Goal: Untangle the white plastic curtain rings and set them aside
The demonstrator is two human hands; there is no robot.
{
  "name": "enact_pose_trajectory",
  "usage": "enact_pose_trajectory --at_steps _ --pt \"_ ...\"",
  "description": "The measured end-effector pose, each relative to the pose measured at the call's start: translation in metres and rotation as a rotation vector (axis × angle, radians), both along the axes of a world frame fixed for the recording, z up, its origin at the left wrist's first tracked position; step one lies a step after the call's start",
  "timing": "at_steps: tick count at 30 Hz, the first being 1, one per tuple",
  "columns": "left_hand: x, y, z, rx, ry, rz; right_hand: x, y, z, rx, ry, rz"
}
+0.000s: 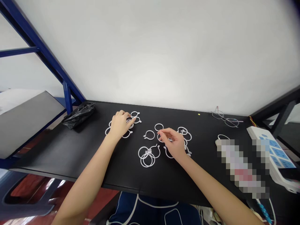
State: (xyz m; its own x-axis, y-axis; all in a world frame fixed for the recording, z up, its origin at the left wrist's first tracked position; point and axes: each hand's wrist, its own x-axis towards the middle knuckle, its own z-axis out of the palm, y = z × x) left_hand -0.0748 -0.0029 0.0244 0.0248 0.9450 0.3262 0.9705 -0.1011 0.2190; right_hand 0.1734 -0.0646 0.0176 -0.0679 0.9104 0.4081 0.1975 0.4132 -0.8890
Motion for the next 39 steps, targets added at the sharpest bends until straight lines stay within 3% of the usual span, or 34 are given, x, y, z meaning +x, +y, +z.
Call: enact_pose_trajectory --at_steps 3,6,9,12,16,24,33,39 --pt "0.007 0.0 -0.003 0.086 -0.089 -0.116 0.0 0.001 0.0 0.0 -0.003 -0.004" --pt "0.021 -0.005 -0.005 0.121 -0.21 -0.35 0.0 0.001 -0.002 0.003 0.0 -0.011" --pt "0.036 -0.014 -0.004 0.027 -0.283 -0.572 0.001 0.001 -0.002 0.005 0.003 -0.023" --pt "0.044 -0.022 -0.003 -0.091 -0.288 -0.668 0.002 0.001 -0.002 0.011 -0.002 -0.035" --pt "0.046 -0.025 -0.004 -0.19 -0.244 -0.7 0.002 0.002 -0.003 0.014 -0.005 -0.04" --pt "0.046 -0.024 -0.007 -0.209 -0.249 -0.71 0.001 0.002 -0.005 0.014 0.003 -0.037" --pt "0.049 -0.024 0.0 -0.091 -0.563 -0.66 0.001 0.002 -0.003 0.014 -0.005 -0.044" --pt "0.054 -0.023 -0.001 -0.217 -0.888 -0.62 -0.001 0.001 -0.001 0.023 -0.015 -0.025"
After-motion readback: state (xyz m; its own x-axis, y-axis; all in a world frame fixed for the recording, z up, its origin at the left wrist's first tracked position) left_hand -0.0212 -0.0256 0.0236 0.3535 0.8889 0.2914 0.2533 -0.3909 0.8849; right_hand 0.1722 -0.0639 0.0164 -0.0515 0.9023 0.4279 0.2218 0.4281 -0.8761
